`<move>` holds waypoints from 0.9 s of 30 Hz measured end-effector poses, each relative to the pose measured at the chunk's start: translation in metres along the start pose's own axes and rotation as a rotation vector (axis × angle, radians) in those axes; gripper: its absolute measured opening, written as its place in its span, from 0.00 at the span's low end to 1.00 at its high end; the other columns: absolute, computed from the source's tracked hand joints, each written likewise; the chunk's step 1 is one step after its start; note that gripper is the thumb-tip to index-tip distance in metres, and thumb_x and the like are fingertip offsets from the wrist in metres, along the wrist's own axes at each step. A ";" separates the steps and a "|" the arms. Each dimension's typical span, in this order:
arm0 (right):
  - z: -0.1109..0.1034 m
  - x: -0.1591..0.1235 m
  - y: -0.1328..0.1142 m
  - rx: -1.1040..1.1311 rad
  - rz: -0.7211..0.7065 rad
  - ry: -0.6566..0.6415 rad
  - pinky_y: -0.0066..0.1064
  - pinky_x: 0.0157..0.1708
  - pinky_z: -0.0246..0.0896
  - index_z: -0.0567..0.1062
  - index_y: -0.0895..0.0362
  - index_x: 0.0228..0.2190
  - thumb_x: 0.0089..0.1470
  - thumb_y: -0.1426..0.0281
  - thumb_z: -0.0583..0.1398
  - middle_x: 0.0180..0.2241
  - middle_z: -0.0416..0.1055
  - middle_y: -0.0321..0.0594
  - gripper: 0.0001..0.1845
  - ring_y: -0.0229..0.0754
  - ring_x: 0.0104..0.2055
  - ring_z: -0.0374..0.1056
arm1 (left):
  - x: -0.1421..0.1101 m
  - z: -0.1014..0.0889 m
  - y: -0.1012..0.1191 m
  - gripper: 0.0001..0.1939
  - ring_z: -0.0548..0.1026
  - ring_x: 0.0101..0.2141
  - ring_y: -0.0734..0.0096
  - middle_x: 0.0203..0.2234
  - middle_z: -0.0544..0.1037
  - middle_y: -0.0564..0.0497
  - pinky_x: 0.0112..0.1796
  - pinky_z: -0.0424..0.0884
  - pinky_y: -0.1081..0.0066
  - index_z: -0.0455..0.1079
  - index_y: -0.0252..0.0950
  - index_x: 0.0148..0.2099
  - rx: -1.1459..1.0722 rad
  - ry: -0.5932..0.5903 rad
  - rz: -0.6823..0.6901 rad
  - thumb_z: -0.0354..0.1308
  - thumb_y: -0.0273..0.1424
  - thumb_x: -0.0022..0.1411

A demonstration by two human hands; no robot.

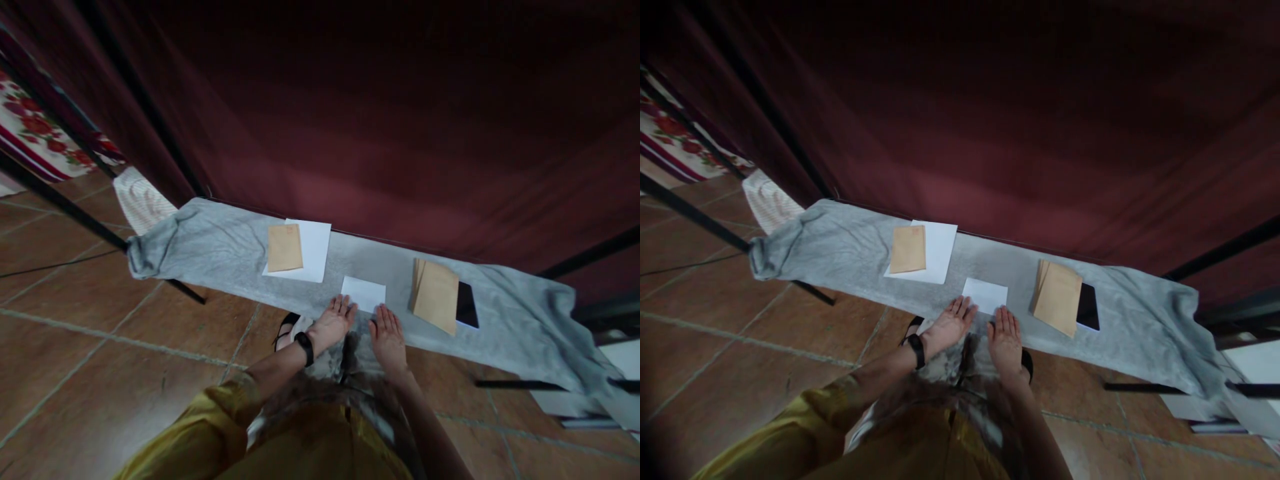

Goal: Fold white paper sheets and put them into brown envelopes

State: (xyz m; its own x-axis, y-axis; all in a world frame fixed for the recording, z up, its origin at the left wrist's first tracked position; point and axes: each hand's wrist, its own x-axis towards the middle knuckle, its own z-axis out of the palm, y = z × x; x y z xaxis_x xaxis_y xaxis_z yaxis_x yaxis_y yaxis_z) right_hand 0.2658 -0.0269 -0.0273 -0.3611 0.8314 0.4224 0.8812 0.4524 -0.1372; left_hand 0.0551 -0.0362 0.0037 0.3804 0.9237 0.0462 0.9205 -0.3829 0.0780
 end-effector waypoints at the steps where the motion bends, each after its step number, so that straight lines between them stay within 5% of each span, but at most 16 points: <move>1: -0.001 0.002 -0.001 0.004 0.005 -0.001 0.48 0.63 0.52 0.65 0.67 0.61 0.69 0.65 0.46 0.61 0.66 0.58 0.27 0.53 0.64 0.60 | 0.003 0.000 -0.001 0.27 0.60 0.65 0.49 0.65 0.62 0.32 0.62 0.56 0.47 0.58 0.30 0.67 0.006 -0.021 -0.009 0.48 0.23 0.66; 7: -0.007 0.015 -0.011 0.001 0.063 0.008 0.50 0.63 0.51 0.72 0.65 0.56 0.67 0.66 0.47 0.57 0.71 0.57 0.25 0.53 0.60 0.65 | 0.022 -0.013 -0.009 0.30 0.69 0.58 0.48 0.57 0.71 0.31 0.54 0.68 0.51 0.64 0.27 0.62 0.038 -0.071 0.024 0.50 0.16 0.57; 14: -0.014 0.031 -0.020 -0.049 0.119 -0.003 0.48 0.61 0.55 0.76 0.64 0.50 0.65 0.68 0.51 0.51 0.75 0.57 0.20 0.55 0.57 0.68 | 0.031 -0.037 -0.007 0.21 0.75 0.47 0.49 0.46 0.76 0.31 0.43 0.74 0.56 0.72 0.26 0.51 0.099 -0.072 0.051 0.46 0.14 0.59; 19: -0.021 0.043 -0.029 0.010 0.092 -0.003 0.46 0.59 0.58 0.72 0.60 0.55 0.62 0.71 0.52 0.54 0.74 0.52 0.22 0.52 0.56 0.69 | 0.030 -0.061 -0.002 0.16 0.76 0.47 0.54 0.44 0.78 0.38 0.46 0.73 0.58 0.72 0.32 0.48 0.105 -0.052 0.089 0.48 0.17 0.64; 23: -0.035 0.063 -0.034 0.187 0.148 -0.037 0.34 0.49 0.66 0.73 0.54 0.54 0.62 0.76 0.48 0.52 0.76 0.45 0.24 0.44 0.49 0.74 | 0.023 -0.085 0.001 0.19 0.67 0.60 0.57 0.59 0.70 0.42 0.59 0.65 0.57 0.66 0.37 0.59 -0.001 0.167 0.096 0.46 0.23 0.69; 27: -0.048 0.085 -0.035 0.698 0.443 0.099 0.33 0.37 0.69 0.79 0.56 0.43 0.64 0.63 0.50 0.40 0.81 0.44 0.19 0.46 0.37 0.76 | 0.025 -0.089 -0.006 0.30 0.54 0.68 0.55 0.70 0.54 0.41 0.64 0.58 0.55 0.48 0.37 0.71 -0.416 0.529 -0.293 0.50 0.37 0.71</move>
State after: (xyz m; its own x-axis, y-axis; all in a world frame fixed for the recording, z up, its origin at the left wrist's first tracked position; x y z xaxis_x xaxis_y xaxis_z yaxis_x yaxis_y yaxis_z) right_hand 0.2191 0.0130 0.0562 0.0321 0.9621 0.2708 0.5319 0.2130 -0.8196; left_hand 0.0515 -0.0120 0.0933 -0.0676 0.8993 0.4321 0.8277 -0.1913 0.5276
